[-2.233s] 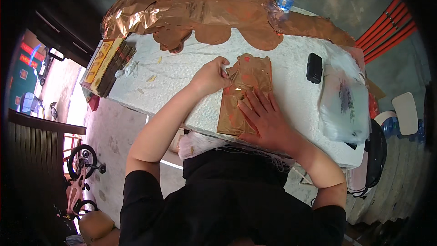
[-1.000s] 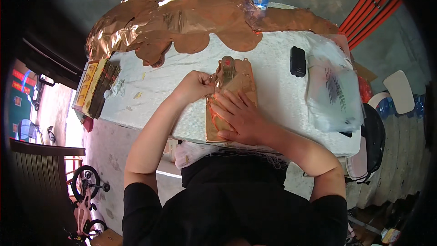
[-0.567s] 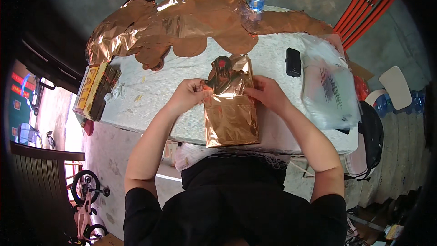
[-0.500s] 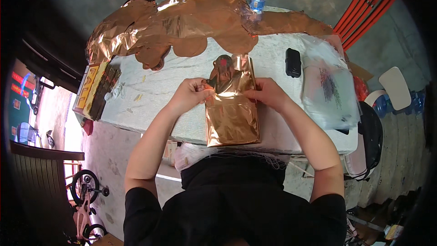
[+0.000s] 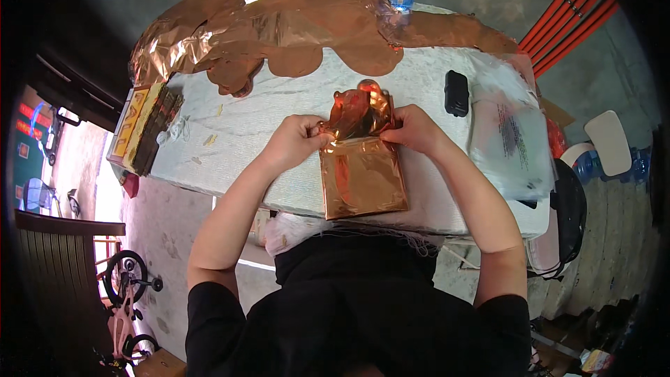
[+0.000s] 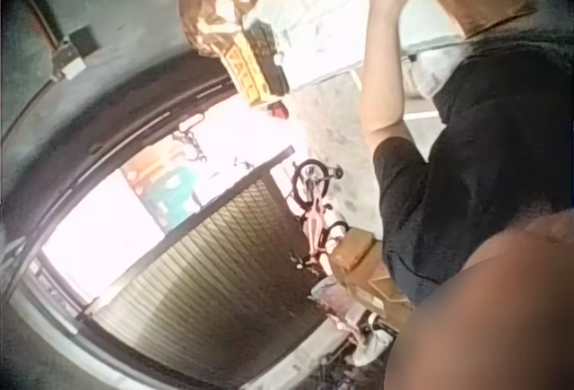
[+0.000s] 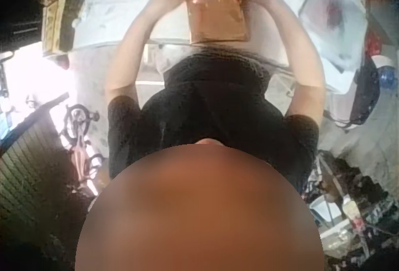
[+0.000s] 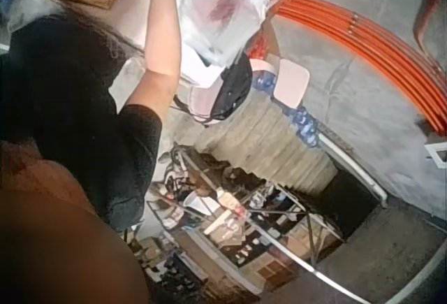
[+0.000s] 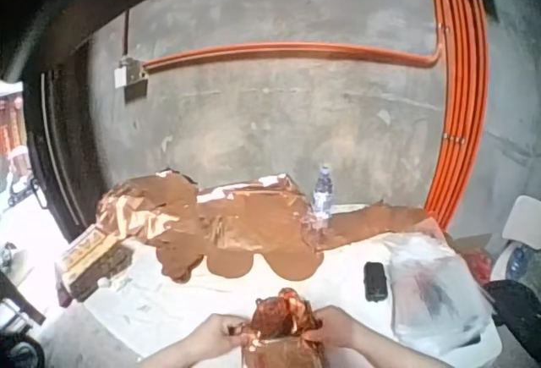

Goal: The person folds a large gold foil balloon on a table by hand.

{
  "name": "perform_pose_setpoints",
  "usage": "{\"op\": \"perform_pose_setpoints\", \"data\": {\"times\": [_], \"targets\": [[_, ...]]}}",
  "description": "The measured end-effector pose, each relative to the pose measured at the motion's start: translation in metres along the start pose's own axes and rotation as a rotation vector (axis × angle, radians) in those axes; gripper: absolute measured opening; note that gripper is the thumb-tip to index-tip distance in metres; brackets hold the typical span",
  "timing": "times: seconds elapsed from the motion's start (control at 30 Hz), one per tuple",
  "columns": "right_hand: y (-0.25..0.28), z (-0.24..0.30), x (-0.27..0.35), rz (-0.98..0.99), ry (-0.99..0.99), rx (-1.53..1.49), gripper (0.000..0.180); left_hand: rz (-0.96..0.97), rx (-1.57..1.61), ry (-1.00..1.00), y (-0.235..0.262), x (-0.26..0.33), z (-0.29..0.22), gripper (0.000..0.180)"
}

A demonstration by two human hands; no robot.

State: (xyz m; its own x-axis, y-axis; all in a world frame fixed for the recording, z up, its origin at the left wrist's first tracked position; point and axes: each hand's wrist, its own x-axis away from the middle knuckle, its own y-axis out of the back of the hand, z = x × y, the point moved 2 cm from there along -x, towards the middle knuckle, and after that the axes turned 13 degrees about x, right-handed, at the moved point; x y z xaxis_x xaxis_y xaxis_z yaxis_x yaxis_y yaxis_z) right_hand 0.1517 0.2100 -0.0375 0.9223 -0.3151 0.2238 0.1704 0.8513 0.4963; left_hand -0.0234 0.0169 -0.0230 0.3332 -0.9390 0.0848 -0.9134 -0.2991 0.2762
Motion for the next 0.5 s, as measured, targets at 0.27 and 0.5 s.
{"op": "perform_pose_setpoints", "data": {"times": [0.27,0.5], "targets": [[-0.006,0.015,0.028,-0.246,0.381,0.614,0.021,-0.007,-0.354,-0.621,-0.004,0.017,-0.013,0.013],[-0.016,0.021,0.042,-0.276,0.699,1.275,0.022,0.039,-0.801,-0.915,-0.016,0.030,-0.028,0.014]]}}
